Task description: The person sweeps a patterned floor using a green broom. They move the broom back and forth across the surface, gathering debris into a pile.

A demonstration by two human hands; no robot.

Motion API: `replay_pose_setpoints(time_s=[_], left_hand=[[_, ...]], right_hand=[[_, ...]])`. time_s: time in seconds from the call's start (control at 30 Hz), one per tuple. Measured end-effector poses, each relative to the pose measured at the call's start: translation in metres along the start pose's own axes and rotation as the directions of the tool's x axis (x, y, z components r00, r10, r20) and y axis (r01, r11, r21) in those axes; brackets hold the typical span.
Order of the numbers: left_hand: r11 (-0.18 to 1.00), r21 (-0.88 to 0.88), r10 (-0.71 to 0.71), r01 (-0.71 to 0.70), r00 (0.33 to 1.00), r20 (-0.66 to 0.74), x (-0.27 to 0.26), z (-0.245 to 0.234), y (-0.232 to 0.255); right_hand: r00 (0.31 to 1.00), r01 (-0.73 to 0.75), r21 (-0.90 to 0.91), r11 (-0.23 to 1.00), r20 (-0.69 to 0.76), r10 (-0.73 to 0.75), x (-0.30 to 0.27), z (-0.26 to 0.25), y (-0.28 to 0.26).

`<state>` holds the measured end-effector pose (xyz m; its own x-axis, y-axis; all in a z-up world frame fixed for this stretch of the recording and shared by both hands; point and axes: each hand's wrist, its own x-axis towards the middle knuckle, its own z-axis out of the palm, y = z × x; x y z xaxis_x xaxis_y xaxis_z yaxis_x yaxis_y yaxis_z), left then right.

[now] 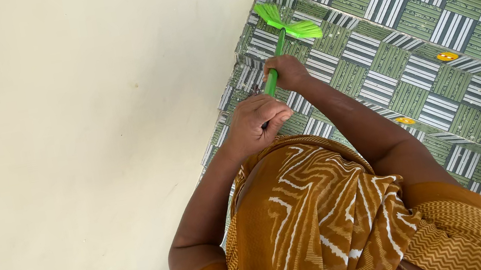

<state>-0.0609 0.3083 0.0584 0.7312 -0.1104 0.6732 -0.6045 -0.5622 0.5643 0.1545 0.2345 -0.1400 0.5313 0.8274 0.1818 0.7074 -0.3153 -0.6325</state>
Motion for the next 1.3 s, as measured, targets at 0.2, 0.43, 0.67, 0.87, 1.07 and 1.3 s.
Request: replay_pose_setpoints(time_s=[0.2,0.43,0.67,0.87,1.07,1.3], left_hand=[[0.99,0.002,0.138,-0.139,0.987,0.079,0.021,-0.046,0.08],[0.957,0.003,0.288,-0.29,0.95,0.119,0.026,-0.061,0.105],[0.99,0.13,-0.056,0.047,0.996,0.067,0.012,0.029,-0.003],[0.996,0.068,-0.055,0.054,0.998,0.014,-0.006,0.006,0.022],[0.999,0.01,0.034,-0.034,0.999,0.018,0.02,-0.051,0.097],[0.979,-0.051,0.195,-0.195,0.981,-0.021,0.029,-0.071,0.119]], right_hand=[[0.959,0.111,-0.005,0.994,0.261,-0.106,-0.034,-0.028,-0.096],[0.984,0.047,-0.165,0.985,0.175,-0.017,-0.045,-0.066,-0.103],[0.994,-0.104,-0.161,0.981,-0.032,0.1,-0.002,-0.023,0.024],[0.996,-0.087,-0.018,0.996,0.024,0.087,-0.017,0.006,-0.01],[0.99,-0.002,0.023,1.0,0.14,-0.001,-0.041,-0.036,-0.122],[0.999,0.002,-0.043,0.999,0.037,-0.001,-0.045,-0.07,-0.142]])
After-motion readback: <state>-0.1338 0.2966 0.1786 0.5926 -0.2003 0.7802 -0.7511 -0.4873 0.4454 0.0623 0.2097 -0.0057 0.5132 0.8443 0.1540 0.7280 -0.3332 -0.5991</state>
